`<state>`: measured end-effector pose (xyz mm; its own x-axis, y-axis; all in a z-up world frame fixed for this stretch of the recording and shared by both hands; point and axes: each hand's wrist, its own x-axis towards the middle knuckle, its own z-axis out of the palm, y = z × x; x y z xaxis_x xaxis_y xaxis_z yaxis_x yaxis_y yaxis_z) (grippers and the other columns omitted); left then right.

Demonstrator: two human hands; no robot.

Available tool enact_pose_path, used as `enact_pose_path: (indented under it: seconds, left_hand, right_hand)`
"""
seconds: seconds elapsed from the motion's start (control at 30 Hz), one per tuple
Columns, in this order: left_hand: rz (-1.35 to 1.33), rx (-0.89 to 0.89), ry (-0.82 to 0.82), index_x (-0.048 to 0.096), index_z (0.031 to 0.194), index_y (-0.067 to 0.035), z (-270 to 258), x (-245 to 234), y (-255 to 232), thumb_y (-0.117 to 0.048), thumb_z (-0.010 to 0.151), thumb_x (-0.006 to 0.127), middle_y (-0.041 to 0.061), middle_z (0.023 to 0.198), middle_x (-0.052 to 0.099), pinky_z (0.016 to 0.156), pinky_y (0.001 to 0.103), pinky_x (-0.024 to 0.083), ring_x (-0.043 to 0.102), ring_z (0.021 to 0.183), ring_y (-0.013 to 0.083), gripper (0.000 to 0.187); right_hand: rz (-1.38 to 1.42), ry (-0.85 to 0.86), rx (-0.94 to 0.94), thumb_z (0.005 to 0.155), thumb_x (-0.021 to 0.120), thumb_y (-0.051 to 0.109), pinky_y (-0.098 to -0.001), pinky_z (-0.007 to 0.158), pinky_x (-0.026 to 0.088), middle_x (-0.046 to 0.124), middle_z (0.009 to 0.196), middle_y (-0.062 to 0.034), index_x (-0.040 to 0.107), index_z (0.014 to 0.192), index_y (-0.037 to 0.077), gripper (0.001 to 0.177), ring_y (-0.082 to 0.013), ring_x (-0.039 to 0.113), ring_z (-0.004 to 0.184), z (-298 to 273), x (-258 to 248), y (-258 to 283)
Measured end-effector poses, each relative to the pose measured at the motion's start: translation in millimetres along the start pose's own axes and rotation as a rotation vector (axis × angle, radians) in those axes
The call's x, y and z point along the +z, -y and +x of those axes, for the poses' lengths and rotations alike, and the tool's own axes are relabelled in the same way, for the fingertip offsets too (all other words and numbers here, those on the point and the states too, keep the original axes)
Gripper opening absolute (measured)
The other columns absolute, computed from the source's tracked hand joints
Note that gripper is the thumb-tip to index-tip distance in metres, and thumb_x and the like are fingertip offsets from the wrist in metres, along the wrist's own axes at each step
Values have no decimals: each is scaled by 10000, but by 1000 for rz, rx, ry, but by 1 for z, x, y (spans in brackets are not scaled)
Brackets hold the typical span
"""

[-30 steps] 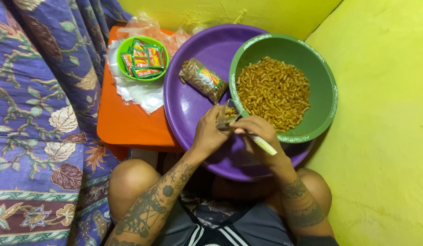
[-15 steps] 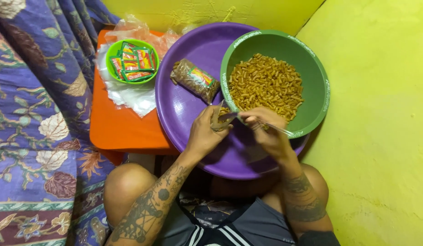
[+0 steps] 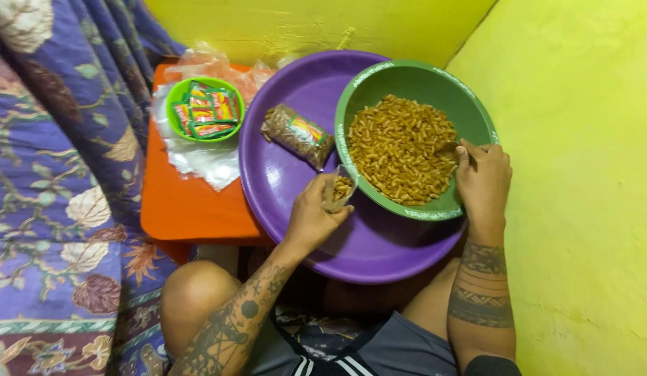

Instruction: The person packages snacks by scooping them from a large bowl into small plastic bags with a spoon. The person holds each plastic bag open with one hand while using the spoon to fill it, occasionally pressing the snacks down and shaking the bag to settle the contents.

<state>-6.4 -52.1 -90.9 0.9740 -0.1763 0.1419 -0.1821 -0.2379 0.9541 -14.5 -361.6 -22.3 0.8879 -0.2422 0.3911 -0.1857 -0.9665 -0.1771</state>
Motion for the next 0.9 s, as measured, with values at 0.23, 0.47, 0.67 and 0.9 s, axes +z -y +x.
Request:
enact_pose_path:
  seconds: [0.23,0.47,0.67,0.9]
  left_hand:
    - [15,21,-38,646,1087,-151,0,-12,-1,-160,640,905,111,947,694,844,472,569,708,962,391,516]
    - [24,28,-85,641,1072,-153,8,-13,1,-163,642,901,113,928,684,834,469,565,705,951,386,502]
    - [9,13,-97,638,1082,-143,13,-9,-9,-164,646,895,132,948,687,839,482,560,699,964,404,507]
    - [-39,17,-107,633,1064,-142,11,7,-13,-160,654,881,148,963,682,835,504,551,688,975,435,480]
  right_hand:
    - [-52,209,-2,1073,581,343,-602,691,566,698,734,-244,812,983,68,370,-502,703,781,14,45,5]
    - [233,269,-249,1069,528,292,-499,792,573,772,934,-177,806,1062,109,333,-430,732,906,-3,-5,78]
    - [477,16,-333,1100,615,165,-487,897,549,754,1037,-188,782,1158,72,200,-411,706,1018,9,11,59]
    - [313,-105,-194,1146,565,92,-530,941,510,702,1100,-269,747,1258,-47,254,-484,668,1057,38,30,-12]
